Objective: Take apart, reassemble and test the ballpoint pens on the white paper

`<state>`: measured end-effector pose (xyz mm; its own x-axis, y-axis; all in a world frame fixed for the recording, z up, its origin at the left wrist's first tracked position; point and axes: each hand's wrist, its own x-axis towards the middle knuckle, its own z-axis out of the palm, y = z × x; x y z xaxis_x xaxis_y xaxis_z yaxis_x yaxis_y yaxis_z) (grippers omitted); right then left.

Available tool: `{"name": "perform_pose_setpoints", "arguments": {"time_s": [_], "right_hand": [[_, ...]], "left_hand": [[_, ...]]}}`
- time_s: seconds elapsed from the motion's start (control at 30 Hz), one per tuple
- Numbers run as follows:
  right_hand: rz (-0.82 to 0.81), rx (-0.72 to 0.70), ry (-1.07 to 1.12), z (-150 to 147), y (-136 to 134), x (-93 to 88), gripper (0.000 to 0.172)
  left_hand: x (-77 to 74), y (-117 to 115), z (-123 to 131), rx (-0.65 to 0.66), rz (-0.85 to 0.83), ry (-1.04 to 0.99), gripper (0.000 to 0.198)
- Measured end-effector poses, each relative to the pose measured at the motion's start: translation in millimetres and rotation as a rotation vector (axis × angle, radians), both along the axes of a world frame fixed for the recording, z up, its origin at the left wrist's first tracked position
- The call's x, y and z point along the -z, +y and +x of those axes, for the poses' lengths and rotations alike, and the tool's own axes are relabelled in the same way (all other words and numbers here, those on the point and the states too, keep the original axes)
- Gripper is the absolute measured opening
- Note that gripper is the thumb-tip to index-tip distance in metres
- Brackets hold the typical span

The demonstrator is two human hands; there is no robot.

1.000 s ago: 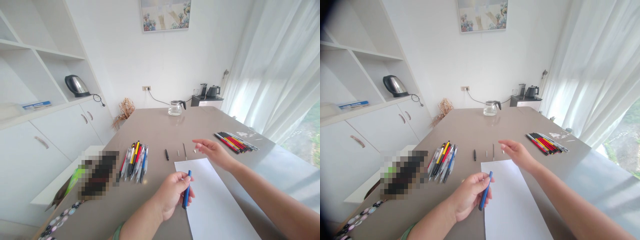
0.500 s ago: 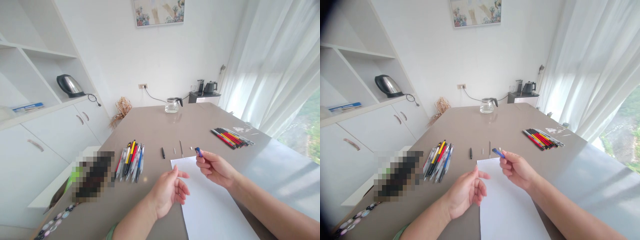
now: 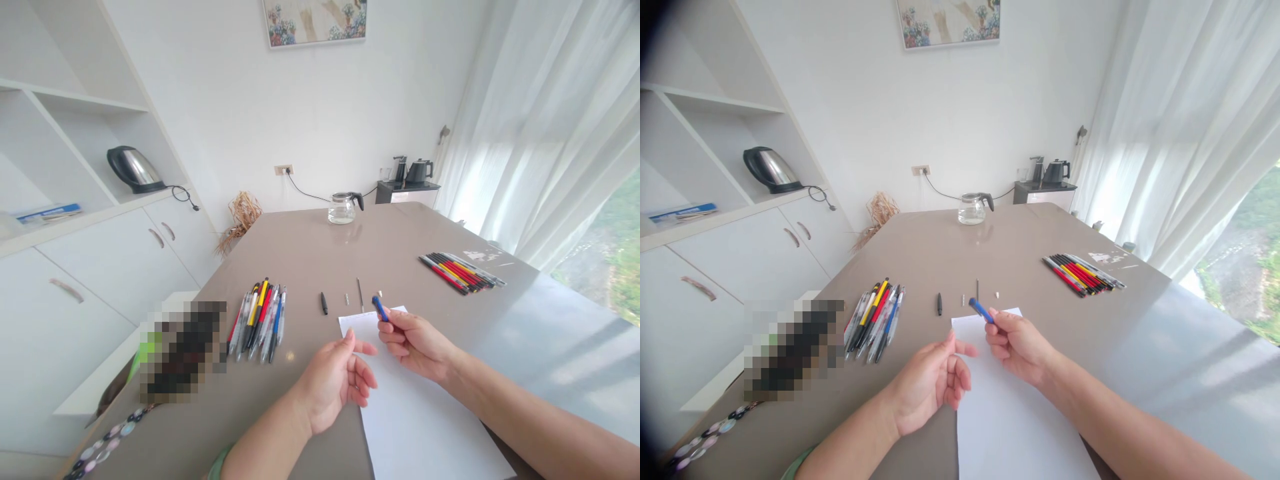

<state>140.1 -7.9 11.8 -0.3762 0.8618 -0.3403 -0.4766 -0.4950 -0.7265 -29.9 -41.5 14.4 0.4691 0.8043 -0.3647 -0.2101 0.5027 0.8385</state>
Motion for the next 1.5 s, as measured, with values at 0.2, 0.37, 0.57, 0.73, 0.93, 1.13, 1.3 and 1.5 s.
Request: {"name": "perform_pose_setpoints", "arguments": {"time_s": [0.2,0.37,0.57,0.73,0.93,1.13,1.3,1.5], "right_hand": [[0.064,-0.016,-0.137,-3.8,-2.7,0.7,0.018],[0.147,-0.019,-0.22,0.2,-0.7,-0.1,0.024],[0.249,0.043,-0.369,2.0,0.8,0.7,0.03],[0.326,0.069,-0.344,2.9,-2.0,-5.6,0.028],[0.488,0.129,-0.361,4.3,-3.6,-11.7,0.027],[0.534,0.152,-0.399,6.5,-2.8,-10.7,0.024],[0.479,0.117,-0.327,5.1,-2.2,-12.3,0.026],[0.423,0.043,-0.304,3.0,-3.7,-11.5,0.023]], "left_hand": [[-0.6,0.2,1.1,-0.005,0.003,0.002,0.056],[1.6,0.7,1.2,-0.034,0.013,-0.033,0.055],[2.7,2.6,0.7,-0.09,0.025,-0.071,0.05],[2.1,-0.1,1.4,-0.059,0.076,-0.075,0.038],[4.3,-1.4,-0.2,-0.028,0.096,-0.028,0.037],[5.9,-0.5,0.1,0.006,0.118,0.004,0.036],[0.4,-2.3,1.2,0.049,0.119,-0.051,0.036],[-7.6,-7.9,3.4,0.144,0.106,-0.038,0.032]]}}
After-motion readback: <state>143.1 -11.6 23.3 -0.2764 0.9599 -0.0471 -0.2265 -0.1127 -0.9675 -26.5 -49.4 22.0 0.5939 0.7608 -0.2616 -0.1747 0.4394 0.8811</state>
